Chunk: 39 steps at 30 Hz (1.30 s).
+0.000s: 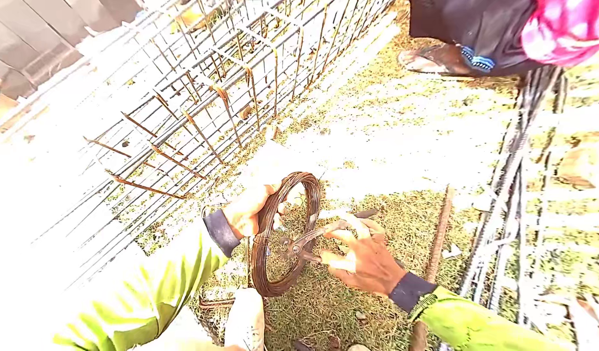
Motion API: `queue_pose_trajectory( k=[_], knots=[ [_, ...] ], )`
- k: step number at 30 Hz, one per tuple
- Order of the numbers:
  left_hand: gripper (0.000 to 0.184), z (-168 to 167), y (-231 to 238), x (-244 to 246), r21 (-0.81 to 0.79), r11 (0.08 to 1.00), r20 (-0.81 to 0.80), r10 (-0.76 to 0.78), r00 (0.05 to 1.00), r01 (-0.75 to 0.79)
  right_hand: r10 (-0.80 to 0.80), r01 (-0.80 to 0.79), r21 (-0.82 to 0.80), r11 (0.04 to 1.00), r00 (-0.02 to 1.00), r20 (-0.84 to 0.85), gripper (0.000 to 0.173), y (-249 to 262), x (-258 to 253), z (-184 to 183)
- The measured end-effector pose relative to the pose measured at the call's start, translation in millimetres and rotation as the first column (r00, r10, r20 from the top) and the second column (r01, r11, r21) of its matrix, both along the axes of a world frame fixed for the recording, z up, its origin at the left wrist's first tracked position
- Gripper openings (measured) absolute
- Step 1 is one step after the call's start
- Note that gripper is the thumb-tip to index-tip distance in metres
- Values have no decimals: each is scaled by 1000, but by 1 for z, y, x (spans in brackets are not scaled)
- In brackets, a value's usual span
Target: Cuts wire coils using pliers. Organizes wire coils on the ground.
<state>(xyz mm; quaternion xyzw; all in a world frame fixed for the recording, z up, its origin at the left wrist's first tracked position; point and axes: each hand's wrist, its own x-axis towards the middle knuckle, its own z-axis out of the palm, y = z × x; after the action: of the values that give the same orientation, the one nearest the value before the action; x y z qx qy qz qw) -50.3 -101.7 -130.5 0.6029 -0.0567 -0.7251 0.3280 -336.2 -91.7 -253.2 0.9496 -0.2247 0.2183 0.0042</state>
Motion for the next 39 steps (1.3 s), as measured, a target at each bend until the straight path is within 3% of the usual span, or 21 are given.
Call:
queue_pose_trajectory(
  k=[5, 13, 18, 24, 29, 34, 35, 36, 38, 39],
  knots=[
    [38, -5, -10, 7, 37, 997, -17, 75, 997, -74, -44, 44, -16, 999, 998, 52, 18, -3, 0, -18],
    [41, -1, -17, -2, 42, 990, -32, 134, 991, -132, -63, 68, -59, 996, 994, 87, 13, 3, 17, 7],
    [37, -1, -18, -7, 56, 982, -8, 182, 983, -181, 12, -6, -96, 995, 998, 63, 24, 1, 0, 25],
    [35, 1, -16, -17, 41, 971, -50, 236, 970, -234, 107, -114, 118, 986, 992, 67, 24, 9, -14, 64],
    [33, 2, -7, -38, -29, 965, -59, 258, 964, -260, 151, -108, 286, 952, 980, -133, 21, 43, -6, 128],
    [34, 6, -7, -54, -29, 980, -53, 193, 980, -194, 62, 79, 322, 944, 912, -405, 21, 82, 25, 165],
    [36, 4, -11, -53, -34, 982, -66, 185, 981, -187, 63, 119, 426, 897, 919, -390, 21, 81, 25, 166],
    [37, 2, -13, -50, -47, 983, -84, 171, 982, -175, 70, 149, 592, 792, 941, -330, 25, 76, 20, 165],
    [37, 0, -13, -44, -69, 988, -113, 133, 985, -142, 48, 62, 897, 438, 995, -92, 39, 57, 0, 148],
    [36, -1, -13, -41, -71, 988, -128, 127, 984, -137, 22, -28, 945, 326, 1000, 22, 41, 49, -13, 132]
  ],
)
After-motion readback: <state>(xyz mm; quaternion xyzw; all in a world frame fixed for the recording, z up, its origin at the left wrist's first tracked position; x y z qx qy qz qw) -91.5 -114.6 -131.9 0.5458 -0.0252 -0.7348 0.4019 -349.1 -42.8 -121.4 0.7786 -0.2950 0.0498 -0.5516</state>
